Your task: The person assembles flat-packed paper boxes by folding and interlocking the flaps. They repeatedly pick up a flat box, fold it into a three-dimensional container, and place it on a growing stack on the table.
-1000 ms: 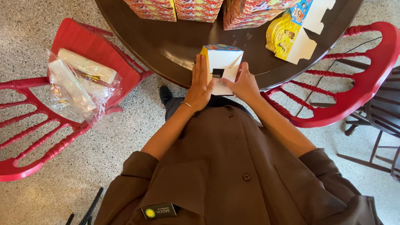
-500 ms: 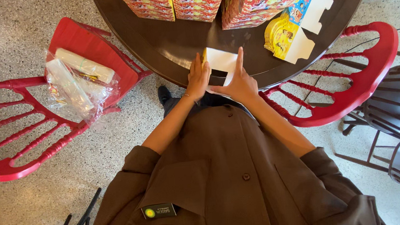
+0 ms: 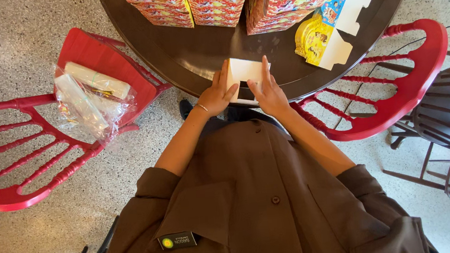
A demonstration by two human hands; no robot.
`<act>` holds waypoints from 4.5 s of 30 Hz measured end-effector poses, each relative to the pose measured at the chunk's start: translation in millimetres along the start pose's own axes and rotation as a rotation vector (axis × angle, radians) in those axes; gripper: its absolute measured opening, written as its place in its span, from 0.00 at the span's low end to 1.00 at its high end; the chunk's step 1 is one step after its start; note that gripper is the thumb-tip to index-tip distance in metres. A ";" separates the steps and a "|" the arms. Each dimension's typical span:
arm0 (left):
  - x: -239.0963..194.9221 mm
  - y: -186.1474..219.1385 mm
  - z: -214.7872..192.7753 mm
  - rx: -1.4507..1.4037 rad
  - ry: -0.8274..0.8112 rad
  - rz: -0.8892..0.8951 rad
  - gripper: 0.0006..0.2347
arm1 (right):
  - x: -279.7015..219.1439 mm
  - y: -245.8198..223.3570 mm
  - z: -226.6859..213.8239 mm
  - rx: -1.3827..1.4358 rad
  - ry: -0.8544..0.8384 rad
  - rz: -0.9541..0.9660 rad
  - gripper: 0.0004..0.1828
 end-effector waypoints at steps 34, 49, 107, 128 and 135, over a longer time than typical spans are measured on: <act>34.8 -41.2 4.3 -0.006 0.099 -0.092 0.34 | 17.5 29.2 8.2 0.498 -0.121 0.283 0.21; 43.1 -12.1 -19.9 0.325 0.232 -0.193 0.27 | 23.4 22.9 -6.3 -0.238 0.018 0.244 0.28; 10.6 37.0 -20.2 0.146 -0.078 0.379 0.56 | 2.4 4.8 -25.3 -0.012 0.276 0.060 0.17; 27.9 -5.1 -18.9 -0.246 0.070 0.296 0.46 | -0.1 23.4 -27.4 0.191 0.425 0.172 0.34; 31.3 -5.5 7.1 -0.426 0.102 0.279 0.32 | 2.7 62.9 34.1 0.904 0.256 0.039 0.32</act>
Point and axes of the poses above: each hand's wrist, its own x-axis towards the middle knuckle, its own z-axis out of the palm, y = z × x, the point moved 7 cm from there along x, towards the middle knuckle, and after that the axes turned 9 degrees about -x, right-handed, at the moved point
